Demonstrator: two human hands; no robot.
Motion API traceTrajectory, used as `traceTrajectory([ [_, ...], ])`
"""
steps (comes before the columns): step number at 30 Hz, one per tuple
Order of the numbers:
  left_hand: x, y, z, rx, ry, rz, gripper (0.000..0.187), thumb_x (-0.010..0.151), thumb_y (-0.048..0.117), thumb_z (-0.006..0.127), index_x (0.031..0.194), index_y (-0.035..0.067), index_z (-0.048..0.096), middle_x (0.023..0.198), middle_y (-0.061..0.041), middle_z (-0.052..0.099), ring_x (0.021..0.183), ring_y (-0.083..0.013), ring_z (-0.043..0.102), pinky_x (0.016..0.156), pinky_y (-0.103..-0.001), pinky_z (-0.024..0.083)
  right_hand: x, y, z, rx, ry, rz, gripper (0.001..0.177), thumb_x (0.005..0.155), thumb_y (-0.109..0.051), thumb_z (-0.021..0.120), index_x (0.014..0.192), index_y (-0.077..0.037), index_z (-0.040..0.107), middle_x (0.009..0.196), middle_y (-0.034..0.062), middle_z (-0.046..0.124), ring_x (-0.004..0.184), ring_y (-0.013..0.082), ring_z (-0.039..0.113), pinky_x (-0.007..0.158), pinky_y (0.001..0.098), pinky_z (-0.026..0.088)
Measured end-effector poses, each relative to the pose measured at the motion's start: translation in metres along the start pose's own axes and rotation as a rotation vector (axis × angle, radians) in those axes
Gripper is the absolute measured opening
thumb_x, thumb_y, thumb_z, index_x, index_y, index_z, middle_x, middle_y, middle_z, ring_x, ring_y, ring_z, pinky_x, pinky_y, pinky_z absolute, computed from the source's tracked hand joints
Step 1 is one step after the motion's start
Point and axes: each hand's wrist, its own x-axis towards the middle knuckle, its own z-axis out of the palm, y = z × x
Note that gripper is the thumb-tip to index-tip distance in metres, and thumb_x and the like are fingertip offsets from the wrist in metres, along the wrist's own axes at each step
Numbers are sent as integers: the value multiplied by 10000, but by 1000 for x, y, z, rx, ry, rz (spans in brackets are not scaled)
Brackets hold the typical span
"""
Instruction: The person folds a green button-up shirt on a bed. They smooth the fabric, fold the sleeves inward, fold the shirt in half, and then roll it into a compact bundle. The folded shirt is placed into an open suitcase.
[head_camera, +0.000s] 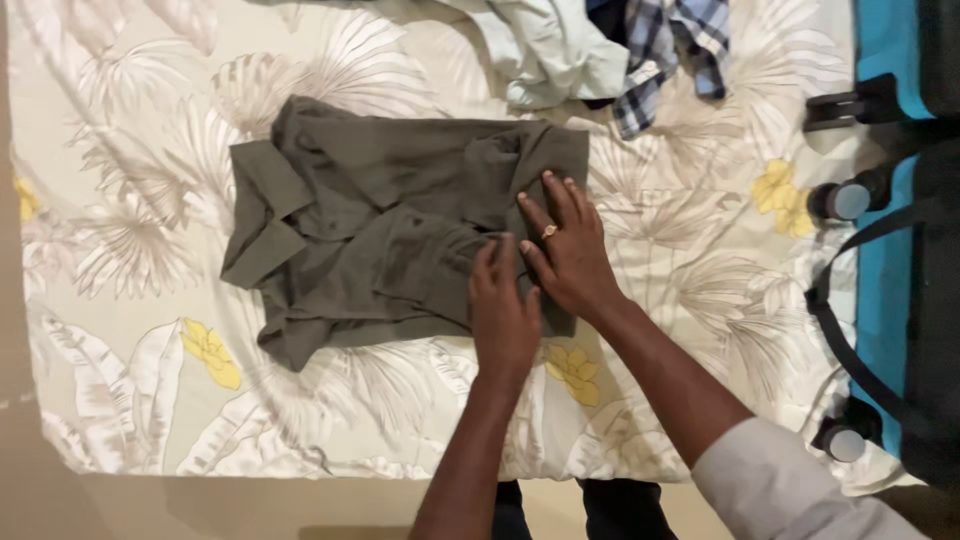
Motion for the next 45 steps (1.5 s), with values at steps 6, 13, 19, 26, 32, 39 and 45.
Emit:
traceTrajectory([
  [6, -3, -24, 12, 573, -200, 121, 855, 878, 18, 647, 1619, 64, 224, 1701, -134, 191, 1564, -309, 211, 1222, -521, 230, 25, 9, 37, -98, -48, -18, 667, 1092, -451, 441, 1654, -115, 315, 1743, 144, 133, 1600, 406, 94, 1244, 648, 52],
  [13, 0, -51, 15, 546, -421, 14, 851, 883, 44, 586, 1613, 17, 150, 1712, -131, 101, 1572, -281, 120, 1247, -525, 111, 57, 12, 53, -221, -57, 40, 733, 1040, -562, 466, 1634, -156, 325, 1732, 139, 163, 1587, 401, 104, 1217, 695, 45],
  [19, 5, -46, 11, 435, -421, -24, 849, 880, 63, 587, 1612, 14, 160, 1710, -132, 113, 1574, -285, 133, 1247, -529, 106, 84, 15, 53, -238, -90, 48, 793, 1016, -611, 463, 1640, -146, 310, 1728, 134, 153, 1577, 402, 101, 1190, 715, 45],
  [26, 7, -45, 12, 422, -522, -82, 884, 856, 72, 581, 1607, 20, 117, 1705, -134, 83, 1569, -279, 93, 1241, -515, 89, 122, 32, 54, -246, -109, 112, 743, 1023, -594, 426, 1631, -182, 317, 1720, 101, 189, 1574, 377, 131, 1200, 697, 40],
  [32, 4, -51, 17, 470, -383, 12, 845, 884, 31, 571, 1616, 8, 150, 1716, -156, 116, 1571, -291, 125, 1243, -526, 105, 123, 74, 58, -1, 10, 102, 563, 1085, -442, 469, 1567, -151, 437, 1666, 92, 311, 1556, 346, 254, 1215, 630, 186],
  [39, 1, -51, 16, 389, -373, 0, 853, 854, -10, 581, 1608, 13, 183, 1707, -153, 131, 1570, -305, 136, 1245, -540, 107, 4, 83, 35, 502, 182, 758, 431, 1072, -315, 613, 1316, 41, 623, 985, 134, 699, 843, 212, 620, 774, 364, 508],
  [45, 2, -53, 2, 164, -313, 23, 739, 937, 110, 603, 1586, 27, 259, 1675, -163, 225, 1551, -319, 223, 1230, -538, 149, -8, 23, 19, 806, 142, 627, 555, 958, -233, 708, 1398, 64, 548, 1047, 125, 705, 870, 150, 659, 733, 296, 548],
])
